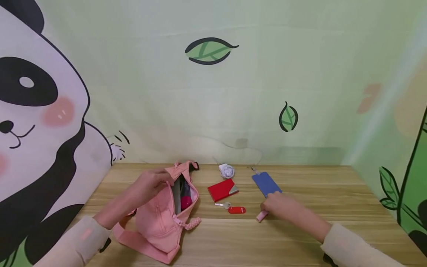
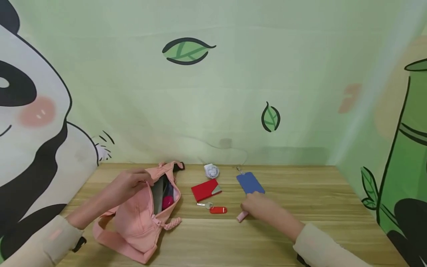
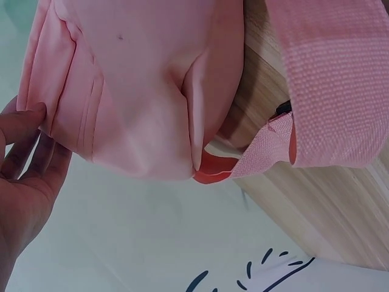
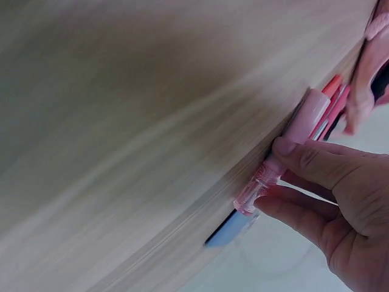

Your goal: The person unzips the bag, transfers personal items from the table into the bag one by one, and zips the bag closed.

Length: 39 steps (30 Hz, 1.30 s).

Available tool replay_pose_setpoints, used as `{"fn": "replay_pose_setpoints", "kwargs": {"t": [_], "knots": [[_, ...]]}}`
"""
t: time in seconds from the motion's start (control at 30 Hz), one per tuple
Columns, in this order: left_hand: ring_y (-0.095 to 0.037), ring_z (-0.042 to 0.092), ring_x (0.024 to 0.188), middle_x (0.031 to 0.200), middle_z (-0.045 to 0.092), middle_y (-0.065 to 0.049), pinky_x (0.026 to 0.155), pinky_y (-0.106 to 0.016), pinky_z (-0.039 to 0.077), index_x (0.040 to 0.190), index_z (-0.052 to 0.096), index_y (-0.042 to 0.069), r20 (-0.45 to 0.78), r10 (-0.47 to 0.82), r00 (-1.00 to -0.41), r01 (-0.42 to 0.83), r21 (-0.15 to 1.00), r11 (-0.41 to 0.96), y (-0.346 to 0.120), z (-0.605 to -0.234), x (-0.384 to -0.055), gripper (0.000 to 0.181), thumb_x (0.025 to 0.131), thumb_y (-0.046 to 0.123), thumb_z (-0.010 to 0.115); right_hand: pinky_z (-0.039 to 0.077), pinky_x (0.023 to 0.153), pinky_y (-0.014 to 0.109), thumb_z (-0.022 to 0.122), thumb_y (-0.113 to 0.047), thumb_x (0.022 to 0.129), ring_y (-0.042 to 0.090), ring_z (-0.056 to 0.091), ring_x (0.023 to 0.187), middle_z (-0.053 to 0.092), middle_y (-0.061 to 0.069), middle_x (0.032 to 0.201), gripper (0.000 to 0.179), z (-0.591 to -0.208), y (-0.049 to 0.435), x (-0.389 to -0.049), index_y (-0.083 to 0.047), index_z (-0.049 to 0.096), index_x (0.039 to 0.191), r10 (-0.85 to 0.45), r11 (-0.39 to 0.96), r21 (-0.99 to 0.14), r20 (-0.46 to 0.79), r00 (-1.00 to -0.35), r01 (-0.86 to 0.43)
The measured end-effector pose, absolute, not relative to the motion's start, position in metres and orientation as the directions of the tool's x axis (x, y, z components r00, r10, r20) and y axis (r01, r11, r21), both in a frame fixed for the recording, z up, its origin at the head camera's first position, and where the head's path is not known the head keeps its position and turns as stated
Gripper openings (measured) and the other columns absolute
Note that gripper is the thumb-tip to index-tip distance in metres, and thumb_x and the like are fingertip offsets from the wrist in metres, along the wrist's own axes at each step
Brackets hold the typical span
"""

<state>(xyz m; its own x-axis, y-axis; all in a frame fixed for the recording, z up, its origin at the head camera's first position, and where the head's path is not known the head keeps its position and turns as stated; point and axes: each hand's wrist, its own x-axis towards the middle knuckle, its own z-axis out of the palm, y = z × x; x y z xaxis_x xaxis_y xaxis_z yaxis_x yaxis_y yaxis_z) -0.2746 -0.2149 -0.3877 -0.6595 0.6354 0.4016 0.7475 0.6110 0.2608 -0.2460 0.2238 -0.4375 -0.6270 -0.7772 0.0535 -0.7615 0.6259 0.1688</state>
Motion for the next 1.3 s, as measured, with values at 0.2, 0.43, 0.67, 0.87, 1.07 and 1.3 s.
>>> {"fn": "replay_pose_setpoints", "kwargs": {"t": [0.2, 0.43, 0.67, 0.87, 1.07, 1.3], "knots": [[-0.018, 0.068, 0.087, 0.098, 0.07, -0.005, 0.074, -0.03, 0.06, 0.096, 0.075, 0.005, 0.379, 0.632, -0.676, 0.734, 0.277, 0.62, -0.218, -0.388, -0.274, 0.024, 0.083, -0.015, 0.073, 0.045, 0.053, 0.018, 0.077, -0.004, 0.081, -0.001, 0.053, 0.06, 0.068, -0.012, 0.071, 0.021, -0.436, 0.194, -0.234, -0.025, 0.076, 0.078, -0.893, 0.425, 0.268, -0.033, -0.449, -0.865], [-0.017, 0.067, 0.086, 0.097, 0.07, -0.003, 0.073, -0.029, 0.06, 0.095, 0.076, 0.006, 0.372, 0.617, -0.693, 0.718, 0.29, 0.632, -0.221, -0.387, -0.274, 0.024, 0.083, -0.014, 0.074, 0.049, 0.066, 0.01, 0.073, -0.011, 0.091, -0.006, 0.065, 0.08, 0.074, -0.018, 0.092, 0.02, -0.428, 0.158, -0.226, -0.03, 0.079, 0.095, -0.969, 0.208, 0.227, -0.087, -0.232, -0.951], [-0.017, 0.068, 0.086, 0.096, 0.07, -0.003, 0.074, -0.029, 0.06, 0.093, 0.076, 0.007, 0.388, 0.632, -0.671, 0.738, 0.271, 0.618, -0.22, -0.389, -0.274, 0.023, 0.082, -0.014, 0.075, 0.051, 0.086, 0.011, 0.074, -0.017, 0.094, 0.004, 0.07, 0.099, 0.075, -0.005, 0.108, 0.018, -0.409, 0.117, -0.25, -0.014, 0.077, 0.111, -0.969, 0.18, 0.028, 0.175, -0.172, -0.983], [-0.018, 0.068, 0.086, 0.096, 0.07, -0.004, 0.075, -0.031, 0.06, 0.093, 0.076, 0.006, 0.405, 0.636, -0.657, 0.749, 0.257, 0.61, -0.219, -0.388, -0.274, 0.023, 0.081, -0.015, 0.076, 0.051, 0.085, 0.013, 0.07, -0.016, 0.098, 0.005, 0.068, 0.097, 0.074, -0.003, 0.111, 0.021, -0.402, 0.078, -0.272, -0.012, 0.071, 0.119, -0.93, 0.229, -0.103, 0.269, -0.249, -0.968], [-0.018, 0.067, 0.087, 0.096, 0.071, -0.003, 0.076, -0.031, 0.06, 0.094, 0.076, 0.007, 0.396, 0.623, -0.675, 0.735, 0.286, 0.615, -0.222, -0.387, -0.272, 0.026, 0.081, -0.015, 0.075, 0.05, 0.077, 0.013, 0.07, -0.007, 0.096, 0.013, 0.065, 0.084, 0.071, -0.001, 0.105, 0.025, -0.411, 0.047, -0.297, -0.011, 0.067, 0.12, -0.895, 0.226, -0.123, 0.365, -0.256, -0.966], [-0.017, 0.067, 0.085, 0.095, 0.071, -0.004, 0.075, -0.031, 0.06, 0.092, 0.076, 0.007, 0.393, 0.619, -0.68, 0.73, 0.282, 0.622, -0.224, -0.388, -0.272, 0.024, 0.082, -0.015, 0.075, 0.05, 0.093, 0.022, 0.074, -0.003, 0.091, 0.016, 0.061, 0.104, 0.066, 0.001, 0.112, 0.024, -0.427, 0.027, -0.325, -0.012, 0.068, 0.112, -0.89, 0.251, -0.023, 0.389, -0.24, -0.968]]}}
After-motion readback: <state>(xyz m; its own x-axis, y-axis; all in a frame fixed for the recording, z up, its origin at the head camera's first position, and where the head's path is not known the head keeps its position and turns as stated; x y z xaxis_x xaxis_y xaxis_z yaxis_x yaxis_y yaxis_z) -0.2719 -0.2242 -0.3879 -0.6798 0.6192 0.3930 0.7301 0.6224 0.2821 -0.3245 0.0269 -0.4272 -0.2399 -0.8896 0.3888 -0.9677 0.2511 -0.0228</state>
